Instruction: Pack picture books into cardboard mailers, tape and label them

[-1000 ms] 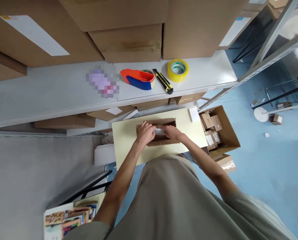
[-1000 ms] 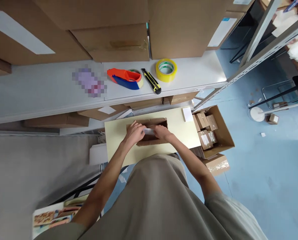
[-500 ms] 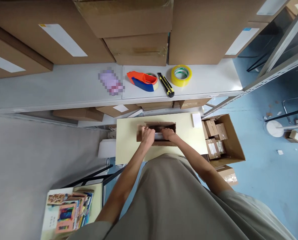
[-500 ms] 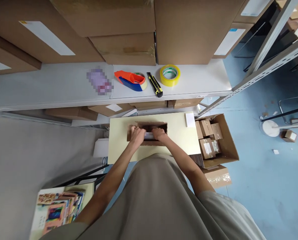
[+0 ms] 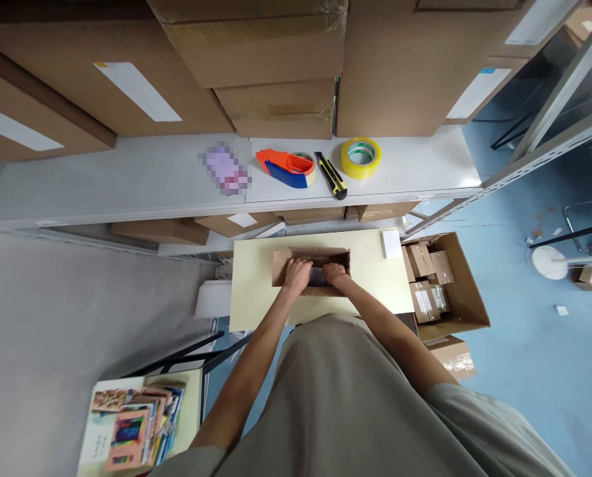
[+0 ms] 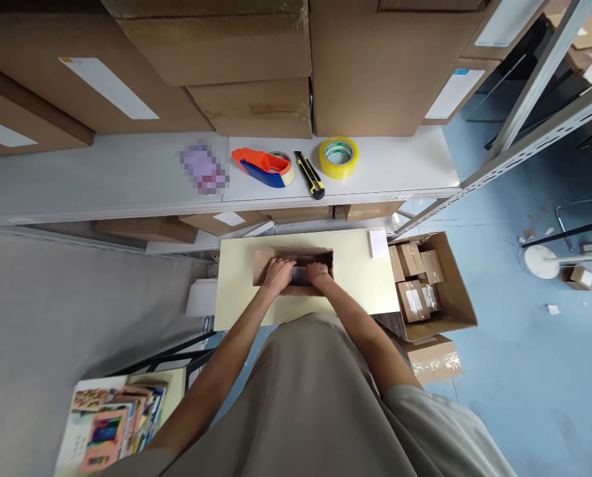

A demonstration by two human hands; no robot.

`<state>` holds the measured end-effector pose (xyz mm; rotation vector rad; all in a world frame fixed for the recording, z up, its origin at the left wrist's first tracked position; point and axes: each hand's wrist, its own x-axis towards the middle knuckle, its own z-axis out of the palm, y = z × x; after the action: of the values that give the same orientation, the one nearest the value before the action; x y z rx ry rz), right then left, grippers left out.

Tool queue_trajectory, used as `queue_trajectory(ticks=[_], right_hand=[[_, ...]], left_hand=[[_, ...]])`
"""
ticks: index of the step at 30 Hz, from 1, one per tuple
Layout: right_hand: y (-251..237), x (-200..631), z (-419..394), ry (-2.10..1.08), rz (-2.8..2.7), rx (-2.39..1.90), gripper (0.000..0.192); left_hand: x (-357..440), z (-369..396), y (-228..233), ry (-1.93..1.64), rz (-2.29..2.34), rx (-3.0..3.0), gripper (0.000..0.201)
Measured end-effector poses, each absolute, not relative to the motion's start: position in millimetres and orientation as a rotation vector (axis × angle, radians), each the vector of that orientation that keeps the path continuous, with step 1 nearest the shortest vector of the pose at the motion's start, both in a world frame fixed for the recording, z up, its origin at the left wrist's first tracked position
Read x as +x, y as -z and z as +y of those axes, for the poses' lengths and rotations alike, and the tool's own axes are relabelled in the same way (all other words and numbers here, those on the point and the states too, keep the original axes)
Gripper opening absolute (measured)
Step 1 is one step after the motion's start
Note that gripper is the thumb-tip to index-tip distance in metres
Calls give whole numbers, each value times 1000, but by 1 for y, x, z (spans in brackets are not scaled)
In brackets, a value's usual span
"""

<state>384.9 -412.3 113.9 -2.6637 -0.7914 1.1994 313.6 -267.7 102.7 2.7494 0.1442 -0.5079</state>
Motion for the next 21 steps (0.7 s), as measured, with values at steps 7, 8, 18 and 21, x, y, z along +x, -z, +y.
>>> queue_trajectory(ticks=[7, 8, 18, 21], right_hand=[[-135, 365, -514, -555, -662, -2454, 37], [-134, 363, -532, -486, -561, -2409, 34], [-116, 365, -541, -630, -431, -2128, 77], [-121, 382, -514, -617, -425, -2297, 76]], left_hand=[[247, -213, -109, -310, 516, 2492, 45], [239, -206, -107, -334, 594, 2451, 50], [233, -231, -112, -173, 425, 2228, 27], [235, -245, -112, 13, 212, 2261, 34]])
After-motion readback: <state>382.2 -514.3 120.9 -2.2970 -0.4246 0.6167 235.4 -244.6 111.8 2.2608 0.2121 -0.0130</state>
